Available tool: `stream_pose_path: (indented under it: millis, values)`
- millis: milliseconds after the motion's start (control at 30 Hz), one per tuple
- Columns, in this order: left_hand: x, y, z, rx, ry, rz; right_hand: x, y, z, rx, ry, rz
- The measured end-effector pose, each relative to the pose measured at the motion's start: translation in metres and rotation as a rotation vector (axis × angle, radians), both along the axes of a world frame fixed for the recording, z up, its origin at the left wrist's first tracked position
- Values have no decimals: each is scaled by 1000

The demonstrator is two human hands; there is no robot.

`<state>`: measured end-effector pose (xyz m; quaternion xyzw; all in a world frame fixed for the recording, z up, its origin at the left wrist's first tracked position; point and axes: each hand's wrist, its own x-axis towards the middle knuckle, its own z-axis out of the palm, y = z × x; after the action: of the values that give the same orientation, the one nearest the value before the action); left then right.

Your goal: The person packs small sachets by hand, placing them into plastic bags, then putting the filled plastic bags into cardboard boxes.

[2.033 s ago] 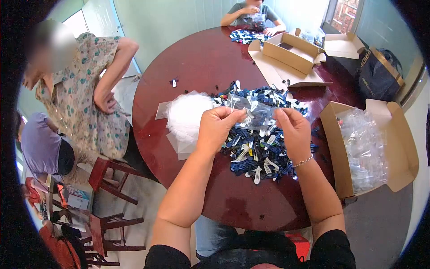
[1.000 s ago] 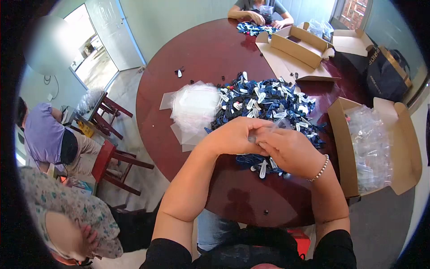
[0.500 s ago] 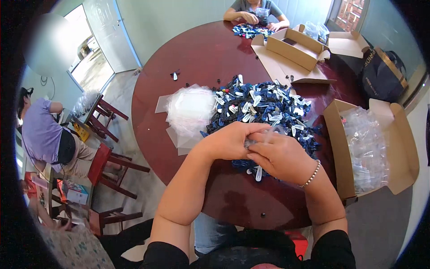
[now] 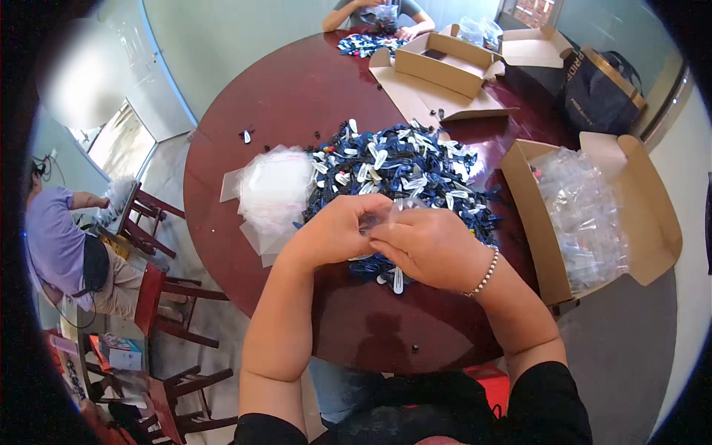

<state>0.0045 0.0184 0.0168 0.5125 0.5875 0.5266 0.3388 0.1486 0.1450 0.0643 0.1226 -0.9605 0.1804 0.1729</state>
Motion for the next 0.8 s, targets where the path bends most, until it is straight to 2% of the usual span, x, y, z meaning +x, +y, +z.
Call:
stream_pose_path:
  millis: [100, 133, 167, 267, 367, 400, 467, 600, 667, 733, 800]
  values:
    - [2, 3, -3, 38, -78, 1, 2, 4, 9, -61, 20, -32]
    - [5, 4, -2, 49, -246, 0, 1, 10, 13, -138, 82, -12]
    - [3, 4, -4, 7, -199, 22, 3, 17, 19, -212, 146, 8]
    - [-3, 5, 1, 3, -112, 107, 20, 42, 45, -481, 133, -345]
    - [-2, 5, 4, 28, -38, 169, 45, 68, 41, -696, 104, -571]
    - [-2, 5, 4, 30, -34, 176, 56, 77, 32, -684, 101, -576]
    - [-2, 5, 4, 41, -40, 183, 81, 90, 11, -396, -70, -680]
    - [-3, 7, 3, -28, -8, 168, 122, 86, -25, -293, -136, -735]
    - [-2, 6, 2, -28, 17, 182, 137, 83, -42, -109, -144, -782]
    - [-1, 7, 3, -26, 40, 187, 143, 76, -48, -126, -125, -775]
    - [1, 8, 0, 54, 5, 214, 142, 57, -45, -257, -134, -693]
